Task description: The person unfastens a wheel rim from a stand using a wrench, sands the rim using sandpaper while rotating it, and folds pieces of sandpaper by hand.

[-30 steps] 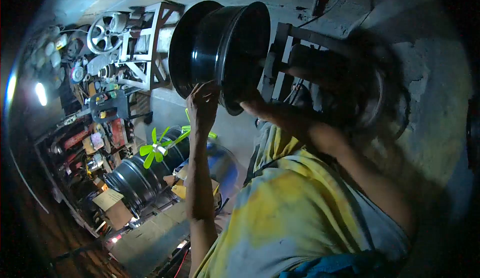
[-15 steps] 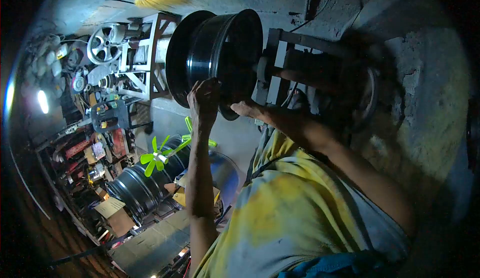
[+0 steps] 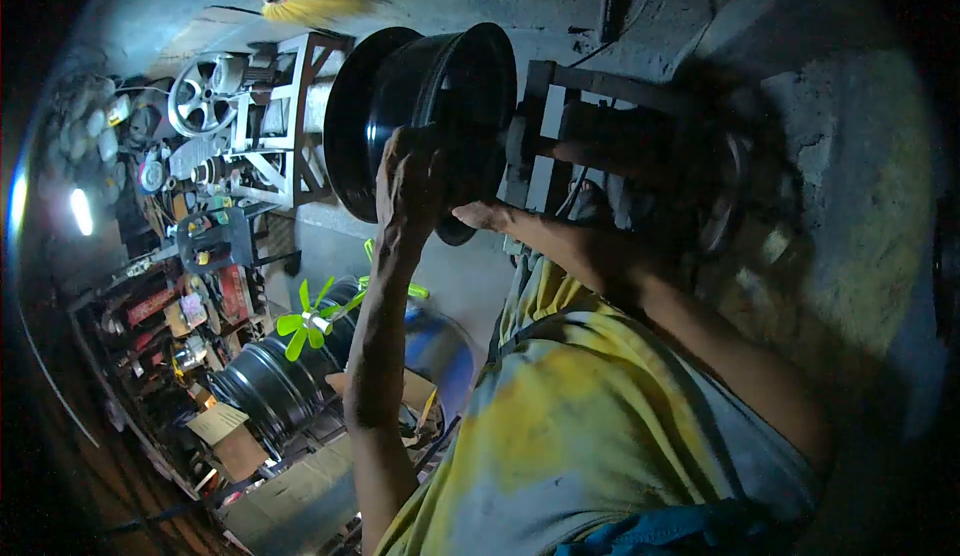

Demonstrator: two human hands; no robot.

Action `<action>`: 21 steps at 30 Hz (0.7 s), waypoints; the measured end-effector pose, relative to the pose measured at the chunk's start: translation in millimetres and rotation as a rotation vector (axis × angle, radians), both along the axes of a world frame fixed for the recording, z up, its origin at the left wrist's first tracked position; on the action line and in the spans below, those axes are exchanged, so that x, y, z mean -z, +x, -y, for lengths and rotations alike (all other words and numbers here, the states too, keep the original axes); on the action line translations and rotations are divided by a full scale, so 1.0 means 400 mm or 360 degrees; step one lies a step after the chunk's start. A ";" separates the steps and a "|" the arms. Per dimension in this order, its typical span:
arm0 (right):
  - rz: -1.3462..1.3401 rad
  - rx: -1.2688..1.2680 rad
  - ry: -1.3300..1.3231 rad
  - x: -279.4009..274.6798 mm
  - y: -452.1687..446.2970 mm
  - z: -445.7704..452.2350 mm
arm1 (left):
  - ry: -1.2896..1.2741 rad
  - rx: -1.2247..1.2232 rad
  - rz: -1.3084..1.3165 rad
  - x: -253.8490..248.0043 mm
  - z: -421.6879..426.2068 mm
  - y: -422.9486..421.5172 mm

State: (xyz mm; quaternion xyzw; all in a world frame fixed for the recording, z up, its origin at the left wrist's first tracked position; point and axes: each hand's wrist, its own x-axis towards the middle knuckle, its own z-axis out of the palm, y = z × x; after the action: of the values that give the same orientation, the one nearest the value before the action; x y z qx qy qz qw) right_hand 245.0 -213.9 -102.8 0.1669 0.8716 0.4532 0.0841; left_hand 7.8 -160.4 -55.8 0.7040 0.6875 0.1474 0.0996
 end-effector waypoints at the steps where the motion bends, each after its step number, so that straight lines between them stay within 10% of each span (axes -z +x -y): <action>1: 0.0050 -0.0025 0.0118 -0.003 -0.005 -0.002 | -0.0117 0.0065 0.0043 -0.020 -0.004 0.015; 21: 0.0115 0.0060 0.0116 -0.045 0.002 -0.004 | -0.0740 0.0015 0.1004 -0.005 -0.029 0.035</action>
State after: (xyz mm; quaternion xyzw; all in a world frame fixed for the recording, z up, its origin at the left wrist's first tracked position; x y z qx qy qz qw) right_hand 245.7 -212.5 -84.8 0.1698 0.8476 0.4888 0.1179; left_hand 21.9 -148.7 -53.9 0.5860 0.6349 0.1963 0.4636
